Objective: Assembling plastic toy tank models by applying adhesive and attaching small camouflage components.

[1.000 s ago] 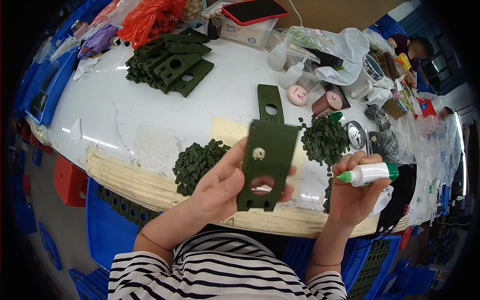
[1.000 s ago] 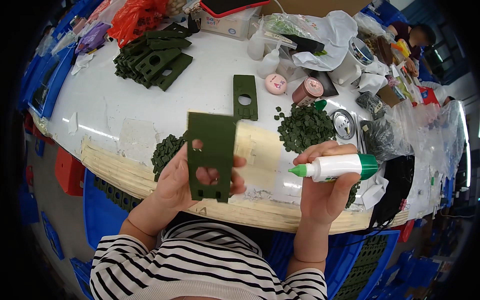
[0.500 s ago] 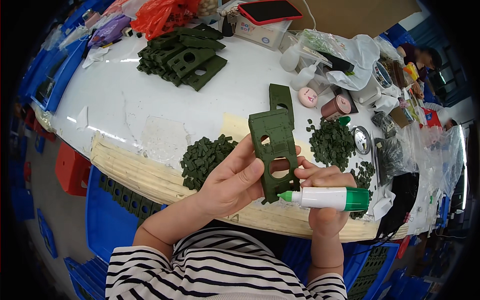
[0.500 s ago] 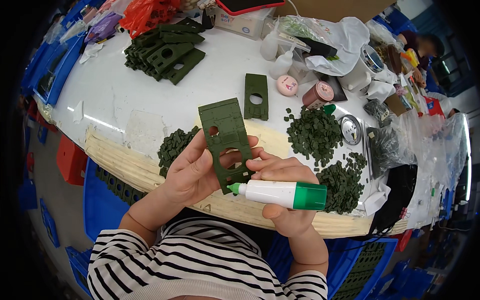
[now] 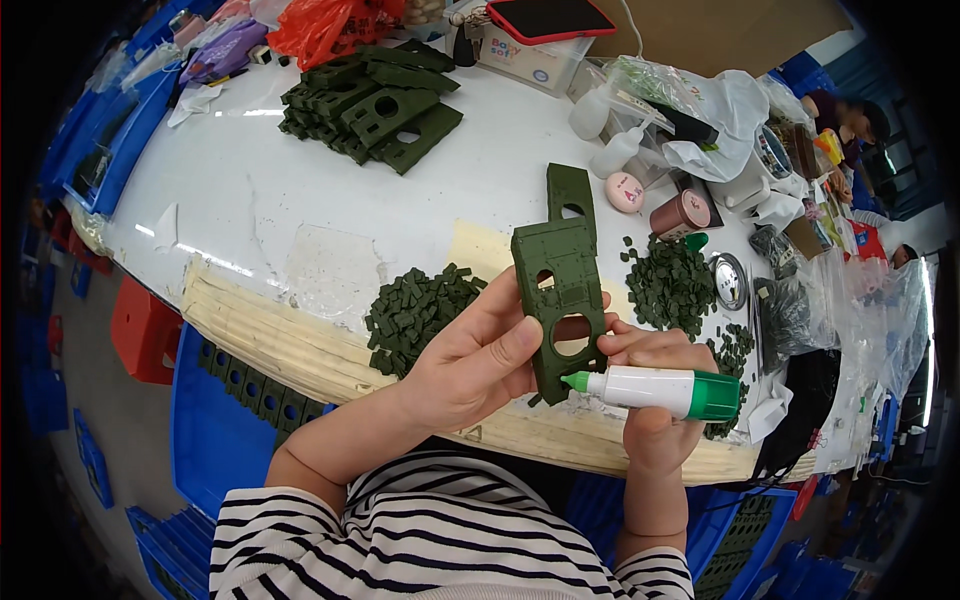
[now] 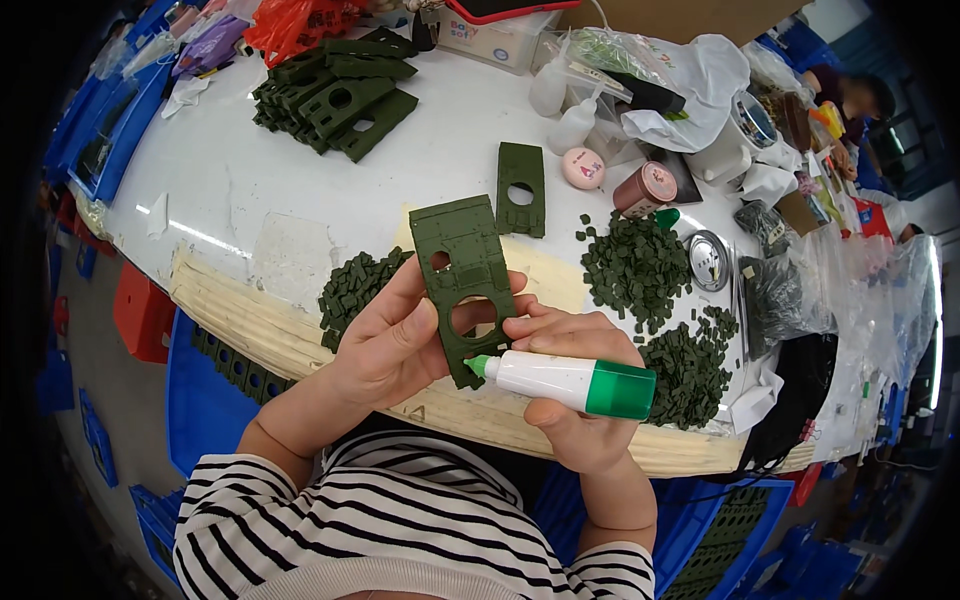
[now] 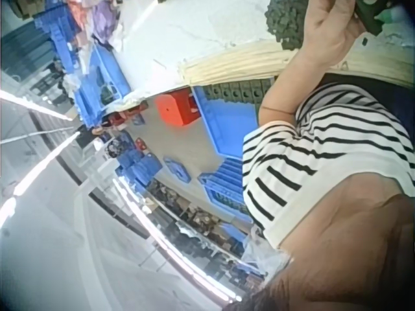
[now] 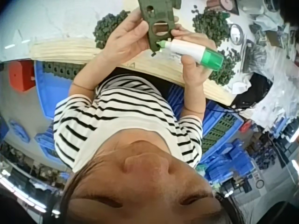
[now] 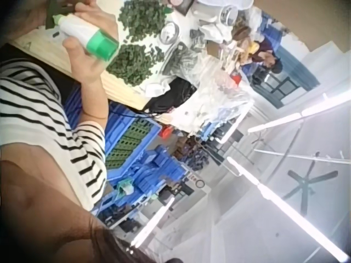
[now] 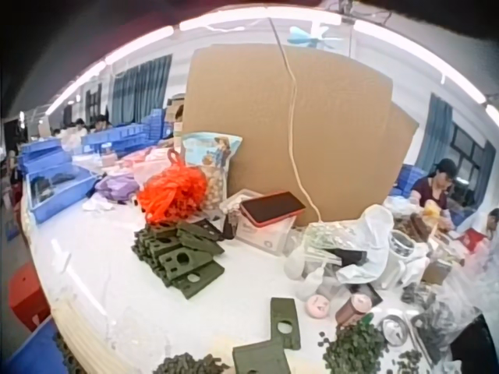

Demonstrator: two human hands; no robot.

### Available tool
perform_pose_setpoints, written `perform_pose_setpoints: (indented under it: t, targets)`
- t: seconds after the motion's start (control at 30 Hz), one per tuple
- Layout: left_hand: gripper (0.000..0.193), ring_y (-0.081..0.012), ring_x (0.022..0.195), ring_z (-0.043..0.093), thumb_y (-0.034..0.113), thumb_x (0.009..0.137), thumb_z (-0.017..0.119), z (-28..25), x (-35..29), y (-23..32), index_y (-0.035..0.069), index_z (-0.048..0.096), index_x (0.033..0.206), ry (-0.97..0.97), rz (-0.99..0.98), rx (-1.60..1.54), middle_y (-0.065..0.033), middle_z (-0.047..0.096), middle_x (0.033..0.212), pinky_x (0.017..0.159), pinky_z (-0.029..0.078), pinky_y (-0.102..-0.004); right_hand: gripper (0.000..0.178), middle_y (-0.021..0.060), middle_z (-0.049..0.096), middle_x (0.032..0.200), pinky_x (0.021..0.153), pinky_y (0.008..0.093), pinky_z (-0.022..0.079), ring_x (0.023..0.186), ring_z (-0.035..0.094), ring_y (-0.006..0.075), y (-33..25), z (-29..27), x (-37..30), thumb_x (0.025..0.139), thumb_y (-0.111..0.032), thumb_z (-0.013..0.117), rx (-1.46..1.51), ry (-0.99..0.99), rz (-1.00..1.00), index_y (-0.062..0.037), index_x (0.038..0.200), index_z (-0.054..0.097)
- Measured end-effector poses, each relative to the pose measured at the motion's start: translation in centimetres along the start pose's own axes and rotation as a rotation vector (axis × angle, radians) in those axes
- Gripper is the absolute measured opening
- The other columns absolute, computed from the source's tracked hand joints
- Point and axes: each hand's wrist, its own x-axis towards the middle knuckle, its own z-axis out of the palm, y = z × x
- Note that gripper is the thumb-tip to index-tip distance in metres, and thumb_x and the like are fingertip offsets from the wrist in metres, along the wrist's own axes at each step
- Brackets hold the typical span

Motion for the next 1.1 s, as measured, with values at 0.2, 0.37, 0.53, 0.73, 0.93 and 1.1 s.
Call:
perform_pose_setpoints:
  t: [0.2, 0.37, 0.53, 0.73, 0.93, 1.1]
  targets:
    - [0.052, -0.0334, 0.132, 0.035, 0.023, 0.1, 0.034, 0.03, 0.0, -0.01, 0.013, 0.012, 0.146, 0.002, 0.005, -0.003, -0.0195, 0.033, 0.142, 0.106, 0.034, -0.0468, 0.047, 0.0149, 0.062, 0.093, 0.097, 0.0475, 0.042, 0.096, 0.062, 0.0284, 0.0, 0.01, 0.11, 0.08, -0.038, 0.071, -0.025, -0.009, -0.007, 0.0001, 0.102, 0.056]
    - [0.053, -0.0333, 0.132, 0.035, 0.024, 0.1, 0.034, 0.07, 0.04, 0.03, 0.013, 0.011, 0.146, 0.009, -0.005, 0.0, -0.0197, 0.032, 0.142, 0.107, 0.034, -0.0469, 0.047, 0.0149, 0.062, 0.093, 0.097, 0.0473, 0.042, 0.096, 0.062, 0.0285, 0.02, -0.01, 0.08, 0.08, -0.038, 0.071, -0.033, -0.006, -0.007, 0.0003, 0.102, 0.056]
    - [0.05, -0.0229, 0.13, 0.039, 0.02, 0.1, 0.038, -0.18, 0.07, -0.04, 0.013, 0.016, 0.145, -0.009, -0.003, -0.064, -0.0116, 0.037, 0.14, 0.103, 0.038, -0.04, 0.047, 0.0145, 0.063, 0.092, 0.097, 0.0475, 0.042, 0.096, 0.062, 0.0285, -0.09, 0.06, 0.11, 0.08, -0.039, 0.071, -0.038, 0.001, 0.001, 0.0007, 0.101, 0.056]
    - [0.05, -0.0231, 0.13, 0.039, 0.02, 0.1, 0.038, -0.21, 0.08, -0.07, 0.013, 0.016, 0.144, -0.016, 0.001, -0.06, -0.0118, 0.037, 0.14, 0.104, 0.038, -0.0401, 0.048, 0.0144, 0.063, 0.091, 0.097, 0.0476, 0.042, 0.095, 0.062, 0.0286, -0.19, 0.11, 0.12, 0.079, -0.039, 0.071, -0.046, 0.006, 0.0, 0.0009, 0.101, 0.057]
    - [0.051, -0.027, 0.13, 0.037, 0.022, 0.1, 0.036, -0.14, 0.08, -0.05, 0.012, 0.014, 0.145, -0.013, 0.005, -0.042, -0.0152, 0.035, 0.141, 0.104, 0.037, -0.0423, 0.049, 0.0149, 0.062, 0.089, 0.096, 0.0475, 0.043, 0.094, 0.063, 0.0288, -0.17, 0.19, 0.09, 0.08, -0.041, 0.07, -0.04, 0.024, 0.01, 0.001, 0.101, 0.056]
    - [0.053, -0.0335, 0.131, 0.036, 0.025, 0.1, 0.034, 0.16, 0.05, 0.18, 0.012, 0.011, 0.146, 0.03, -0.02, -0.017, -0.0211, 0.032, 0.142, 0.106, 0.035, -0.0464, 0.049, 0.0151, 0.062, 0.087, 0.096, 0.0476, 0.043, 0.093, 0.063, 0.0291, -0.16, -0.02, 0.1, 0.08, -0.043, 0.069, 0.029, 0.034, 0.056, 0.0008, 0.099, 0.056]
